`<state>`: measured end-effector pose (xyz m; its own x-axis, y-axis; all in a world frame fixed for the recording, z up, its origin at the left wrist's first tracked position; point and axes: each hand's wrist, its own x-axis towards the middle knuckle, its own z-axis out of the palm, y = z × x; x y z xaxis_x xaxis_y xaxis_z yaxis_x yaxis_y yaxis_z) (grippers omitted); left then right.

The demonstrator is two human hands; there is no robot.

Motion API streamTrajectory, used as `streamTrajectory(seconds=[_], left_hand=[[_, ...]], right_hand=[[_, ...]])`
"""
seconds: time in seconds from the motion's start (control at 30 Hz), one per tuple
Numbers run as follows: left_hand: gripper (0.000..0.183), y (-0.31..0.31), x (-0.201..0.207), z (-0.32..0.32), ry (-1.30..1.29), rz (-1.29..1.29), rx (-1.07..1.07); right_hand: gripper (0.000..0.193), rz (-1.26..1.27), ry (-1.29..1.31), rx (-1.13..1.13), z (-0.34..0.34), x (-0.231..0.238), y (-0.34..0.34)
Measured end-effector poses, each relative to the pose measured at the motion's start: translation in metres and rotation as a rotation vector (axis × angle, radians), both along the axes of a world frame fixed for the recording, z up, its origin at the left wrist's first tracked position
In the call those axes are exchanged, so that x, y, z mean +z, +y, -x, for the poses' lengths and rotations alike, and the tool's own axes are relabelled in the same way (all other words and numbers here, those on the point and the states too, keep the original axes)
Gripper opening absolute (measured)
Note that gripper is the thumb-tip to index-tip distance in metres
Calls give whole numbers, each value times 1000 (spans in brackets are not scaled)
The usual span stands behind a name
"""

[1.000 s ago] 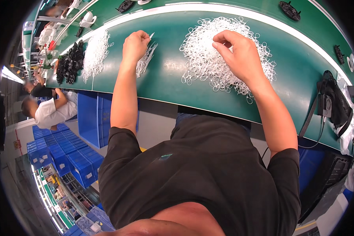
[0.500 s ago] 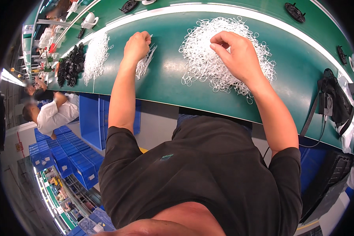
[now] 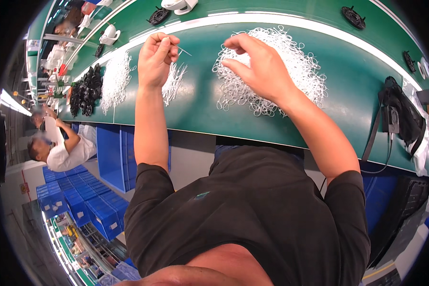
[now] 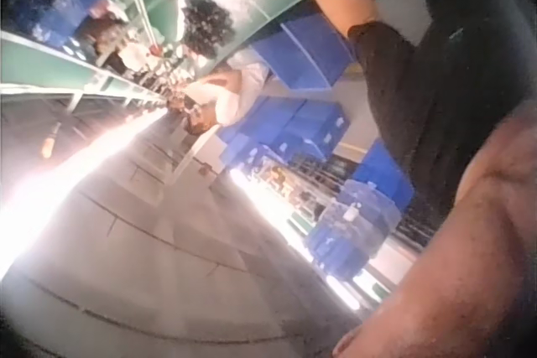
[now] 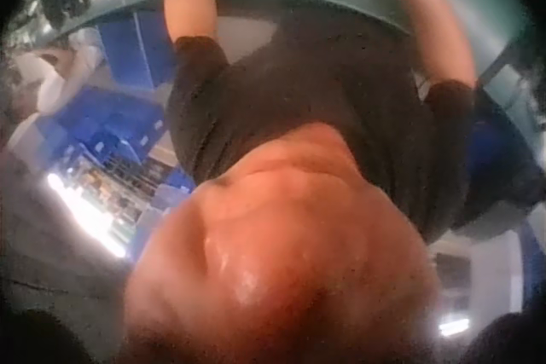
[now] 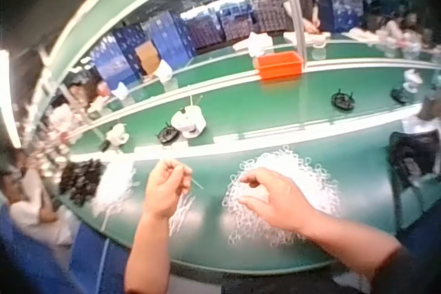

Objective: The person repeatedly picks white zip ties from a pile, threads them through a white circular device, and secures them by hand. The person also handles a small black component and places it into the device. The task is performed at a green workbench in a factory setting.

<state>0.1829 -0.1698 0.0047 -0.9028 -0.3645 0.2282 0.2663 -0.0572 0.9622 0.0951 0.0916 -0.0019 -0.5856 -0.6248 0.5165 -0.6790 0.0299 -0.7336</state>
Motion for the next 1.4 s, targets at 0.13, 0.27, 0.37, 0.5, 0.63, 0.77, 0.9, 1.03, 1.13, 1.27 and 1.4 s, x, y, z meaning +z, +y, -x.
streamTrajectory(seconds=[0.13, 0.27, 0.37, 0.5, 0.63, 0.77, 0.9, 1.03, 1.13, 1.27, 1.4], left_hand=[[6, 44, -1, -7, 95, -318, -201], [10, 73, -12, -12, 108, -371, -244], [9, 86, -19, -14, 65, -373, -197], [11, 101, -25, -14, 71, -411, -149], [11, 112, -31, -15, 71, -480, -154], [11, 112, -31, -13, 103, -497, -88], [10, 108, -26, -13, 104, -488, -78], [10, 106, -30, -12, 96, -493, -86], [10, 107, -30, -12, 99, -495, -91], [10, 107, -28, -12, 87, -494, -85], [11, 107, -30, -15, 50, -431, -74]], right_hand=[[28, 97, -201, 65, -12, 2, -17], [17, 139, -216, 104, -16, -5, -16], [17, 100, -188, 63, -13, -2, -8], [18, 279, -152, -44, -14, 0, -13], [16, 342, -233, -32, -20, 2, -16], [8, 248, -85, -23, -19, 3, -11], [5, 237, -58, -13, -22, 8, -9], [5, 215, -47, -12, -21, 8, -8], [5, 201, -53, -19, -21, 8, -7], [5, 195, -66, -22, -21, 9, -8], [6, 187, -98, -15, -21, 6, -9]])
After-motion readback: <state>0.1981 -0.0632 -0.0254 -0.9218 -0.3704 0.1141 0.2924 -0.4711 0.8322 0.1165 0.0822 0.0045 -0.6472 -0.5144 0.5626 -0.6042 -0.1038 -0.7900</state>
